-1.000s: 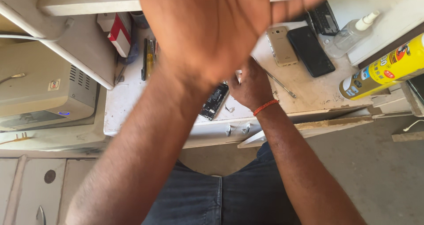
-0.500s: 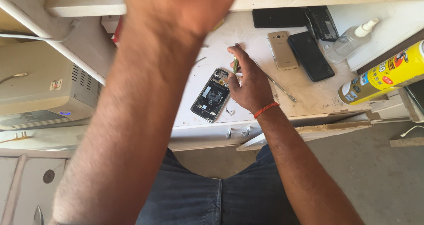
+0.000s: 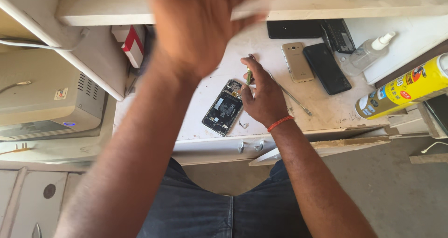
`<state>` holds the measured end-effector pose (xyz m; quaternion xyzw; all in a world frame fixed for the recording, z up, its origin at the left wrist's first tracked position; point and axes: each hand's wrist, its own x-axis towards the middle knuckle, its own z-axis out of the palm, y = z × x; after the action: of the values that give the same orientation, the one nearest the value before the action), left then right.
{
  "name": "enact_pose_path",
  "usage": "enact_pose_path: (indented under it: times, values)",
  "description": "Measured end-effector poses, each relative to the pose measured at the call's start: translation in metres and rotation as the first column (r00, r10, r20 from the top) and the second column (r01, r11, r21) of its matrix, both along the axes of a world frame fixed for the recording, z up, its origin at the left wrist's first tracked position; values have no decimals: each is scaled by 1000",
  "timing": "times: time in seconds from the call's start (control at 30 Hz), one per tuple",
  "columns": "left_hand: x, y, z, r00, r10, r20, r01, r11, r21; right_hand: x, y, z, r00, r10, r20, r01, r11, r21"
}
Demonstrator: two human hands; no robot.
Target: The person works at a repair bench on a disassembled smartphone, holding the phone chassis steady with one hand while using a toothbrush to brush its internal components and picking up small parts and tools such as a screwdriver and tweezers to work on the device. The phone remains open on the bench as they continue cleaning and manipulating its internals.
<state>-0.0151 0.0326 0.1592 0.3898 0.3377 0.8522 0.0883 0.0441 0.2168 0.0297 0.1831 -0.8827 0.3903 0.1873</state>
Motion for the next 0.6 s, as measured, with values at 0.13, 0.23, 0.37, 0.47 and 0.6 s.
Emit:
enact_pose_path:
  times: [0.13, 0.23, 0.37, 0.47, 0.6]
  values:
    - [19, 3, -42, 919, 339, 198, -200, 838, -507, 0, 1, 0, 1000, -7, -10, 8, 1000, 15]
    - [19, -1, -58, 882, 360, 305, -195, 867, -458, 0, 0, 0, 1000, -17, -23, 18, 1000, 16]
    - [7, -1, -76, 839, 516, 170, -320, 722, -613, 1, -1, 3, 998, -17, -65, 19, 999, 31]
    - [7, 3, -105, 780, 624, 59, -412, 582, -701, 2, -1, 5, 998, -55, 26, 55, 998, 35]
    - [0, -7, -139, 632, 733, 253, -444, 609, -657, 3, 0, 4, 997, -58, 51, 56, 998, 26]
